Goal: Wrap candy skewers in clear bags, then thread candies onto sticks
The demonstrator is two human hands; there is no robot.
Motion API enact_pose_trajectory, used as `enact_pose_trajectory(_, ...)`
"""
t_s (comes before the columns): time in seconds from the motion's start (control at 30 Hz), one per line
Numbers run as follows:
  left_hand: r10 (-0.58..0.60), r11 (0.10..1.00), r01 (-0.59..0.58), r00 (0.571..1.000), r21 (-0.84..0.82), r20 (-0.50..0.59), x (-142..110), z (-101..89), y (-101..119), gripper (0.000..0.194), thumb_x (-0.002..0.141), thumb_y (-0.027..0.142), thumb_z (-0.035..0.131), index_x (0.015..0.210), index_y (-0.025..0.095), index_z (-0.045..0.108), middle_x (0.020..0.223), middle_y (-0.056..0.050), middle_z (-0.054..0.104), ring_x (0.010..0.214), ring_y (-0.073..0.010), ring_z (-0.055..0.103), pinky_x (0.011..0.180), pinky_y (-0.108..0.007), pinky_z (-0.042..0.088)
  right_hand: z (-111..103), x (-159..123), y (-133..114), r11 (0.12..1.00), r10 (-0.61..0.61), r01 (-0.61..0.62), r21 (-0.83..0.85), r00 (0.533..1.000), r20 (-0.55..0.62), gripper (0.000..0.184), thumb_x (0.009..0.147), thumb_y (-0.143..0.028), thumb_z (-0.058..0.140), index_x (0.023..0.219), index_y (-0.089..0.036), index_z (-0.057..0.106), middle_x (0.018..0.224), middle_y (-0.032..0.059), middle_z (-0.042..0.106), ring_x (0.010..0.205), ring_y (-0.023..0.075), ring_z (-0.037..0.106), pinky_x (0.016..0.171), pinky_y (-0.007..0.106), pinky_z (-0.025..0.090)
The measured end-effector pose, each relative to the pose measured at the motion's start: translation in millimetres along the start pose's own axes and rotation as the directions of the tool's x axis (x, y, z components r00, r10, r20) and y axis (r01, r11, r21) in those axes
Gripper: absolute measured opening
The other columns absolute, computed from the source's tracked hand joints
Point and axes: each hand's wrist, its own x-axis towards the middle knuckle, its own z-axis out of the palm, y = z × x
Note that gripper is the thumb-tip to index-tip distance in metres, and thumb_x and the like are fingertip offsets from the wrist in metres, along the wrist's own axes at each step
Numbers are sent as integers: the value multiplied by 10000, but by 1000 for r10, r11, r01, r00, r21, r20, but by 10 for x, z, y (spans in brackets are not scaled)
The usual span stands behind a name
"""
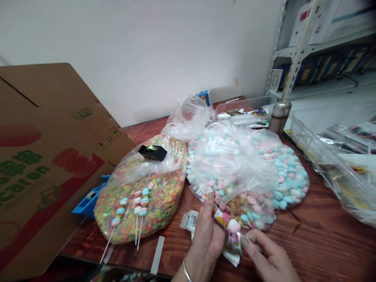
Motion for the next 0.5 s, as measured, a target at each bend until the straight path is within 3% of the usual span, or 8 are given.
enact_pose_trajectory(0.1,5,1000,-5,1000,-26,-8,9,-17,-4,148,833,229,715,908,153,612,727,22,554,587,-79,536,629,-222,522,55,48,30,938,194,-218,268,974,114,465,813,-673,578,739,-214,558,525,-75,404,422,73,327,422,194,330)
enact_pose_trajectory(0.17,18,1000,-19,1000,-24,-11,15,-15,-2,153,838,243,710,909,152,610,727,24,547,581,-76,527,629,-226,522,92,56,60,887,277,-317,336,947,161,488,790,-708,579,740,-226,521,485,-115,291,380,56,200,370,186,237)
enact_pose_trajectory(0.23,17,1000,-17,1000,-3,-18,7,4,-20,166,830,249,719,904,149,608,708,30,533,570,-75,519,606,-220,517,116,56,74,928,196,-216,302,976,96,477,815,-683,568,708,-222,504,511,-98,322,420,69,254,406,190,267)
enact_pose_trajectory(0.3,1,999,0,1000,35,-17,-21,33,-69,189,810,255,738,897,149,607,681,37,514,562,-79,513,525,-187,479,122,57,63,990,11,-8,139,1000,-22,430,879,-597,539,698,-206,530,586,-54,428,515,96,378,497,200,339)
enact_pose_trajectory(0.37,-6,997,7,1000,75,-16,-62,57,-135,195,802,264,745,873,143,609,658,37,506,556,-79,511,477,-162,444,113,62,38,988,-143,141,-63,989,-35,363,928,-499,505,741,-197,580,672,-19,526,607,121,480,583,208,387)
enact_pose_trajectory(0.5,-6,995,8,1000,100,-16,-100,42,-191,207,830,308,715,887,126,635,689,4,562,589,-93,551,589,-211,522,77,76,20,965,-197,192,-178,980,-9,303,961,-424,456,817,-204,606,749,2,612,682,147,563,652,206,427)
